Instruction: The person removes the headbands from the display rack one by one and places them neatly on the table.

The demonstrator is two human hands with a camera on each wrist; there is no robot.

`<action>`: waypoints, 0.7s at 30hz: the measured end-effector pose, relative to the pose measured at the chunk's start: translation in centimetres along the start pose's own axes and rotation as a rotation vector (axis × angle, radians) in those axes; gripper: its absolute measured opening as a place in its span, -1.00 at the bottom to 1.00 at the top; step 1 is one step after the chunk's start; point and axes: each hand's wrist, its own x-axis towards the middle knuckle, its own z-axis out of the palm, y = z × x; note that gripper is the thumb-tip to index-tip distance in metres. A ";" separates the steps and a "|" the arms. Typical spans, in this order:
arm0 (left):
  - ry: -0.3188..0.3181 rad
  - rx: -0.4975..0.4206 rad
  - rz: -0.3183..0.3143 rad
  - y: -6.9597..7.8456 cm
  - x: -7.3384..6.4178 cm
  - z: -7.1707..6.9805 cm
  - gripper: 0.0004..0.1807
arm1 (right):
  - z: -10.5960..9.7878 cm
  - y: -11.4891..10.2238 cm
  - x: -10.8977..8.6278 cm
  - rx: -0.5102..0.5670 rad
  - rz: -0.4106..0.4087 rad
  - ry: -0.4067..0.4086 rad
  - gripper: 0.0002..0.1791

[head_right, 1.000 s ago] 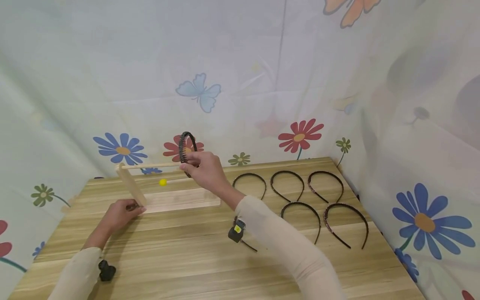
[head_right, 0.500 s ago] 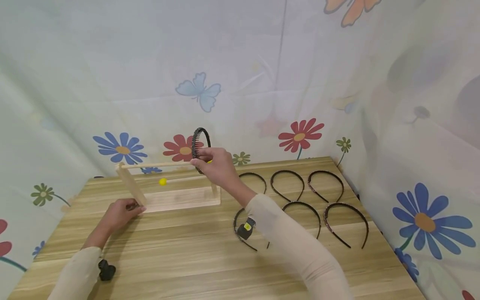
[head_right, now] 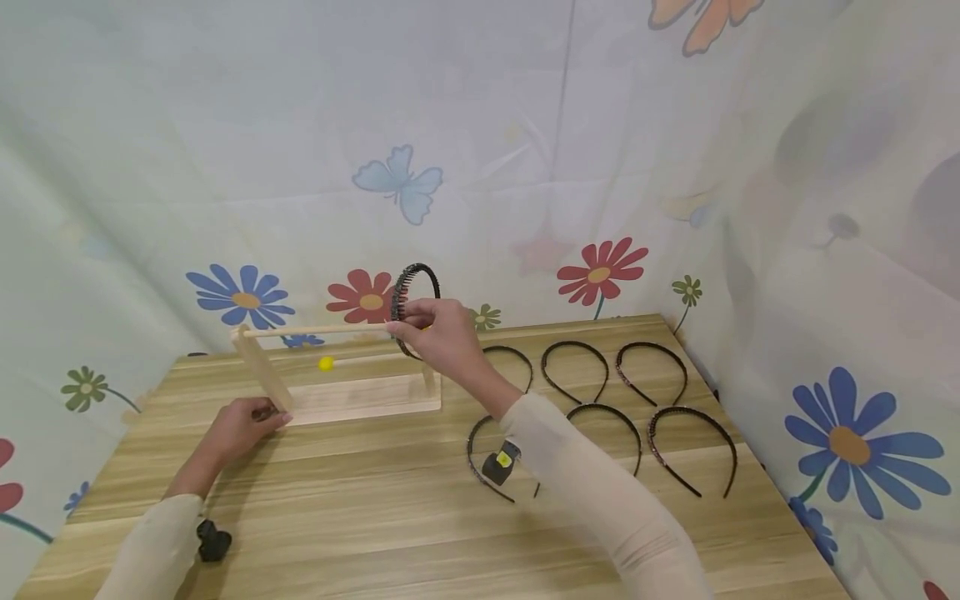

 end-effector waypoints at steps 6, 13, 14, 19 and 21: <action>0.010 0.000 0.011 -0.1 0.0 0.0 -0.62 | 0.3 0.2 -0.6 0.016 0.013 0.008 -0.56; 0.006 0.006 0.013 -0.1 0.1 0.1 -0.63 | 0.9 0.2 -1.7 0.066 0.039 -0.006 -0.55; 0.005 0.006 0.012 -0.2 0.1 0.1 -0.63 | 1.1 0.2 -1.9 0.071 0.041 -0.008 -0.55; 0.005 0.003 0.012 -0.2 0.1 0.0 -0.63 | 1.7 0.6 -2.8 0.096 0.060 -0.020 -0.55; 0.008 0.003 0.014 -0.2 0.1 0.0 -0.64 | 2.0 0.7 -3.1 0.100 0.068 -0.024 -0.56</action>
